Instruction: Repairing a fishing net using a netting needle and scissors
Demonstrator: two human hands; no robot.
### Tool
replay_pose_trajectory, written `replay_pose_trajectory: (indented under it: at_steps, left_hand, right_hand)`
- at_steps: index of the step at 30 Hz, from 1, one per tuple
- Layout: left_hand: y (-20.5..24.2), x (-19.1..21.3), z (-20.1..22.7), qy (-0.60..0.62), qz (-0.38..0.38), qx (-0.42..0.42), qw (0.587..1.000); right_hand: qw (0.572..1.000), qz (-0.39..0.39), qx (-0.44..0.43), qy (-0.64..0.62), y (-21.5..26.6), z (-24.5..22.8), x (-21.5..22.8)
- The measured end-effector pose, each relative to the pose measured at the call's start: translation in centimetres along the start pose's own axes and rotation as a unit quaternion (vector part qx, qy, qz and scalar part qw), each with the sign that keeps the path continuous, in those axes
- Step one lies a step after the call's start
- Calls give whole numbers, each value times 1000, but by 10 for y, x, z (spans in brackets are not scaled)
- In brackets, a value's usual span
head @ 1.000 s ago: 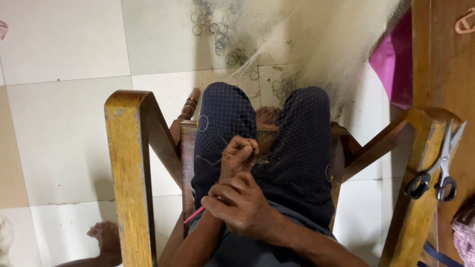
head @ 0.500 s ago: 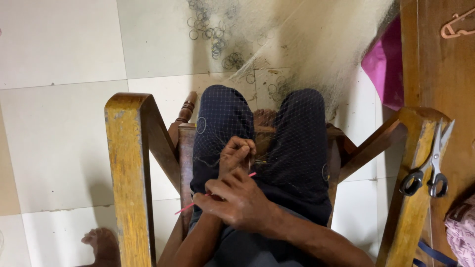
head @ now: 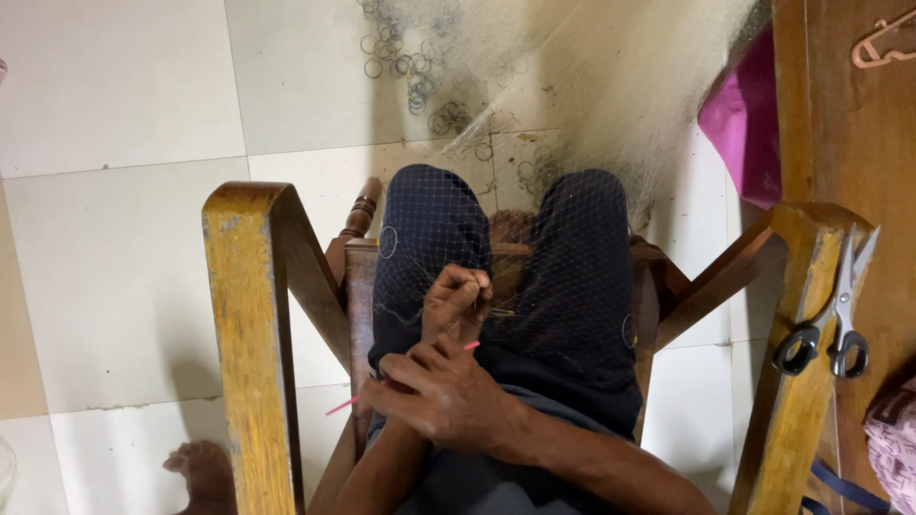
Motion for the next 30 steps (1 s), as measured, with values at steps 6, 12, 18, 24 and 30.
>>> replay_pose_trajectory:
  at_steps: [6,12,18,24,30]
  left_hand:
    - [-5,18,1,-40,62,-43,996]
    - [5,-30,14,-26,117,22,993]
    - [2,-27,13,-30,124,29,991]
    - [2,-21,13,-28,98,7,995]
    - [-1,-11,8,-22,117,20,993]
  right_hand:
    - [985,148,83,34,2,48,9]
    - [965,127,-54,222,42,111,34]
    - [938,252,-231,-60,17,85,46]
    - [871,284,-258,-307,-20,91,43]
    - [740,272,-358,-501,-44,112,42]
Point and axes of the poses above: each hand's wrist, its own y-axis away from the middle knuckle, its own x-axis out of the back of the hand, z = x × y, the point moved 1 cm from there along -y, towards the middle knuckle, and after that the axes turned 11 degrees about z, right-handed, at the moved point
